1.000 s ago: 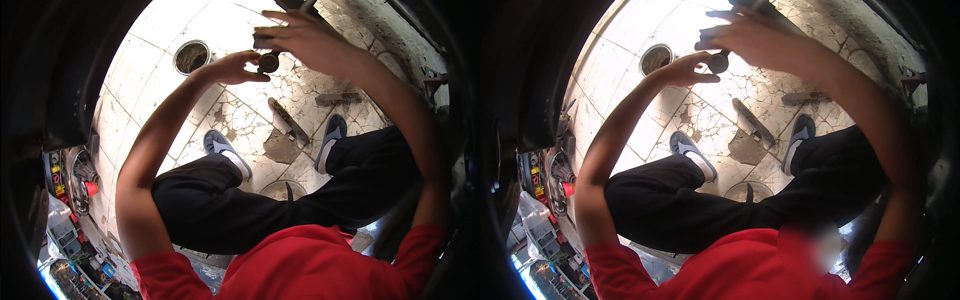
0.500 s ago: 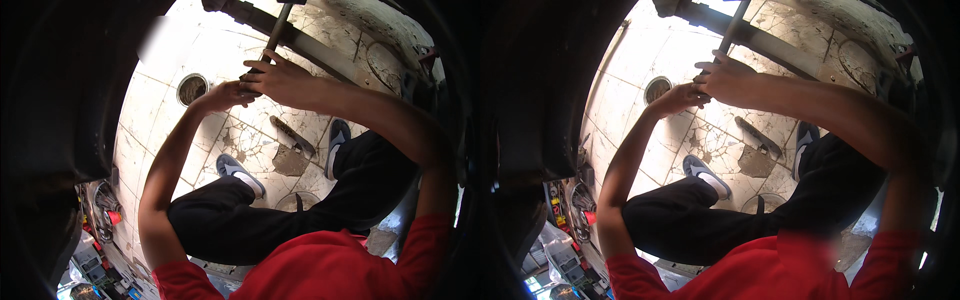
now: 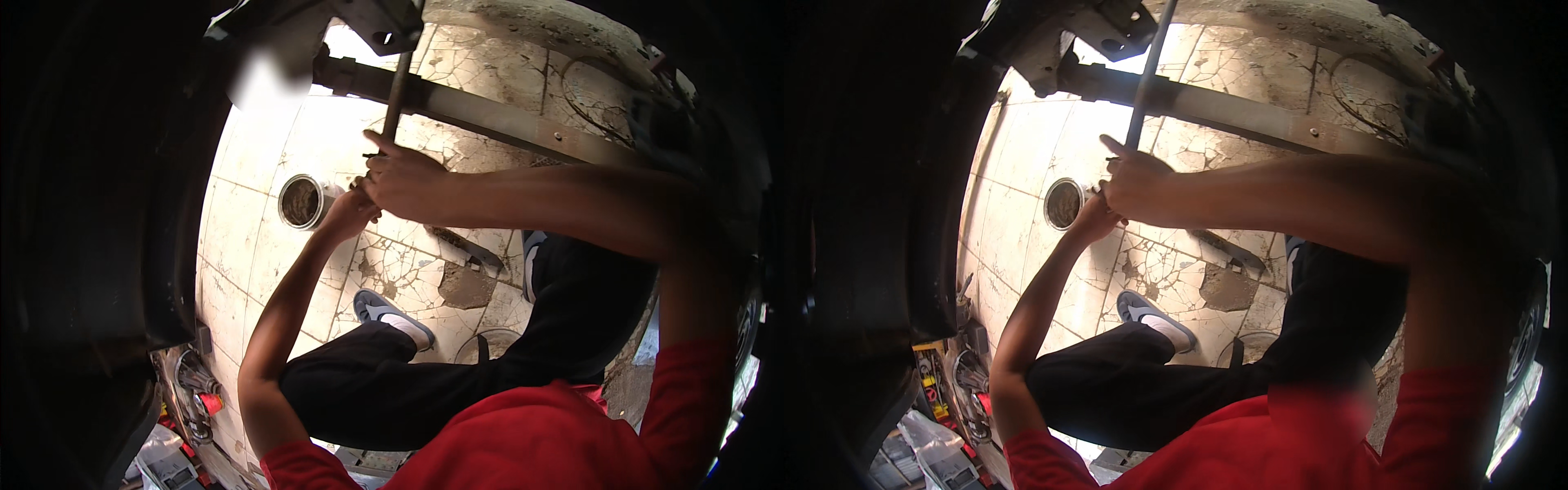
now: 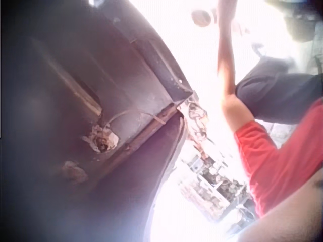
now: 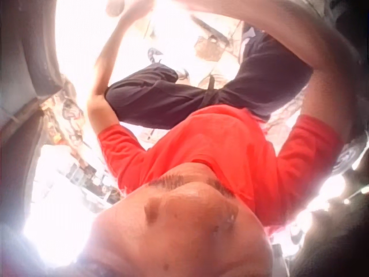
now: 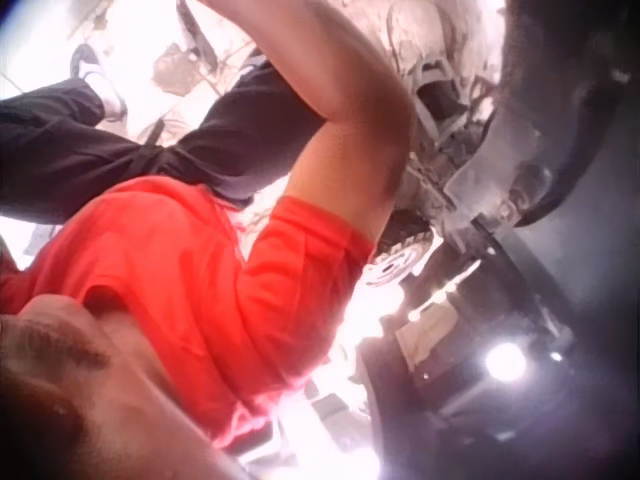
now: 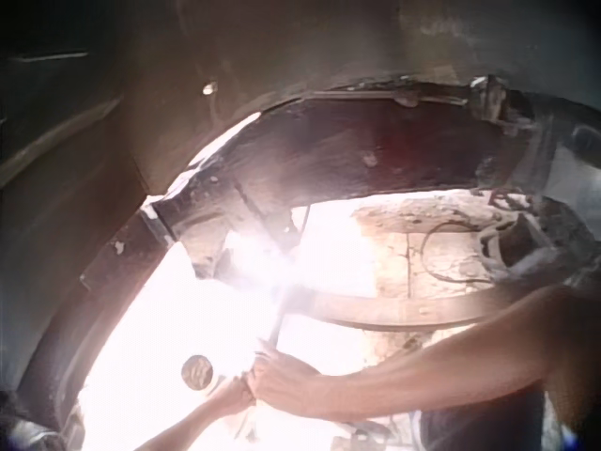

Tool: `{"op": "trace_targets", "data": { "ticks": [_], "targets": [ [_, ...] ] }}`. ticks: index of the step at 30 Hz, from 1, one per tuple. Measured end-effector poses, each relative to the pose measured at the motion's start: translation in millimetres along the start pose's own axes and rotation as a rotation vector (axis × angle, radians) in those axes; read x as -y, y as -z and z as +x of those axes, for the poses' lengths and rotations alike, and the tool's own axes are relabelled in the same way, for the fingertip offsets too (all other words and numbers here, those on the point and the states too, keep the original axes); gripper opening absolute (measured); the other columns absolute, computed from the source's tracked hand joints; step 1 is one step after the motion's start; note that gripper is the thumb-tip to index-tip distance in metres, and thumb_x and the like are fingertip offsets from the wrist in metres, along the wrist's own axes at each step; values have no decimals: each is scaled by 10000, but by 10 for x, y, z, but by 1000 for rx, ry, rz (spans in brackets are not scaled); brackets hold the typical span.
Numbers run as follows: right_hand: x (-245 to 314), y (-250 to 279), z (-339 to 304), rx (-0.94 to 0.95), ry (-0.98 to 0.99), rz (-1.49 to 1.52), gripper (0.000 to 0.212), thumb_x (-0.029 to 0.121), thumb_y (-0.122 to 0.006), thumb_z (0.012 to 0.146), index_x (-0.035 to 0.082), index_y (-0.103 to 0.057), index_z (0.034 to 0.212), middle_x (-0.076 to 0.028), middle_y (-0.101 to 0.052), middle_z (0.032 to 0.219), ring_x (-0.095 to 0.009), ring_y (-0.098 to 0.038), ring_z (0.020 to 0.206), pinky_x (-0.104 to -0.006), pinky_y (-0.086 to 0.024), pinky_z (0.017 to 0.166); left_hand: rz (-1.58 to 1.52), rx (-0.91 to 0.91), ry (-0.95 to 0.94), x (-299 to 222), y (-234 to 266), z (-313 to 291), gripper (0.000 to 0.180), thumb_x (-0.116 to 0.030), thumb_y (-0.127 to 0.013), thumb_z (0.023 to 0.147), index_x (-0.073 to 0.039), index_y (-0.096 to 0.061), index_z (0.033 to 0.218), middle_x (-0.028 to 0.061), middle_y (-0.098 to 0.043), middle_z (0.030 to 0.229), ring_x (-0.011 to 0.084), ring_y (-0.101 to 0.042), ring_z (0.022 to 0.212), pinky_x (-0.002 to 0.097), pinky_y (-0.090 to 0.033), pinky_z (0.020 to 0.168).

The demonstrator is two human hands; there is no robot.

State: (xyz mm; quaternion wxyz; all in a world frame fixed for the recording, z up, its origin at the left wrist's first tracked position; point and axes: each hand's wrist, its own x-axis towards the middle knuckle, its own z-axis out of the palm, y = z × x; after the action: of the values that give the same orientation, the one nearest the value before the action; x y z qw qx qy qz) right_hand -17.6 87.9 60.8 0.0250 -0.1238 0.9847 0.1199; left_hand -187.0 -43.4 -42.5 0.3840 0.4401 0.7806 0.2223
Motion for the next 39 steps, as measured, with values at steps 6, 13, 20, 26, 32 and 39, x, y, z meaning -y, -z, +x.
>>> {"op": "trace_targets", "data": {
  "ticks": [6, 13, 20, 26, 32, 39],
  "targets": [
    [201, -187, 92, -98, 7, 72, 363, 176, -538, 922, 60, -621, 1256, -107, -637, 1256, -219, -582, 1205, -478, -236, 1197, -44, -133, -107, 116, -98, -107, 220, -151, -613, 890, -40, -635, 1079, 149, -696, 1021, 243, -681, 980, 331, -532, 778],
    [125, -254, 31, -151, -33, 136, 423, 131, -551, 899, 29, -563, 1309, -132, -602, 1330, -226, -550, 1268, -476, -200, 1203, 112, 0, 80, -155, -156, 43, 248, -183, -540, 929, -44, -595, 1127, 187, -658, 1093, 280, -644, 1016, 357, -529, 824],
    [62, -251, 107, -395, 27, 146, 371, 157, -563, 923, 50, -594, 1278, -91, -650, 1261, -191, -618, 1170, -457, -240, 1179, 1, 38, -65, -208, -39, -43, 341, -293, -714, 879, -59, -648, 1119, 122, -696, 946, 199, -639, 908, 348, -523, 773],
    [-38, -274, 80, -305, 29, 149, 300, 176, -575, 929, 68, -613, 1206, -62, -697, 1109, -179, -666, 1071, -450, -214, 1181, 125, 234, -30, -155, 110, -11, 333, -353, -663, 906, -105, -698, 1125, 108, -698, 1118, 226, -634, 1073, 356, -502, 914],
    [20, -215, 78, -295, 74, 87, 236, 174, -583, 925, 99, -638, 1143, -35, -702, 1012, -184, -671, 1042, -446, -256, 1164, 82, 317, -143, 43, 97, -26, 341, -381, -616, 945, -98, -692, 1119, 73, -709, 1099, 211, -644, 1040, 357, -500, 917],
    [42, -301, 85, -355, 23, 79, 187, 180, -657, 868, 121, -659, 1045, -19, -702, 958, -180, -656, 1017, -391, -382, 1039, 164, 267, -107, -94, 9, -52, 525, -550, -529, 963, -72, -664, 1133, 92, -723, 964, 206, -679, 952, 372, -537, 823]
  ]
}}
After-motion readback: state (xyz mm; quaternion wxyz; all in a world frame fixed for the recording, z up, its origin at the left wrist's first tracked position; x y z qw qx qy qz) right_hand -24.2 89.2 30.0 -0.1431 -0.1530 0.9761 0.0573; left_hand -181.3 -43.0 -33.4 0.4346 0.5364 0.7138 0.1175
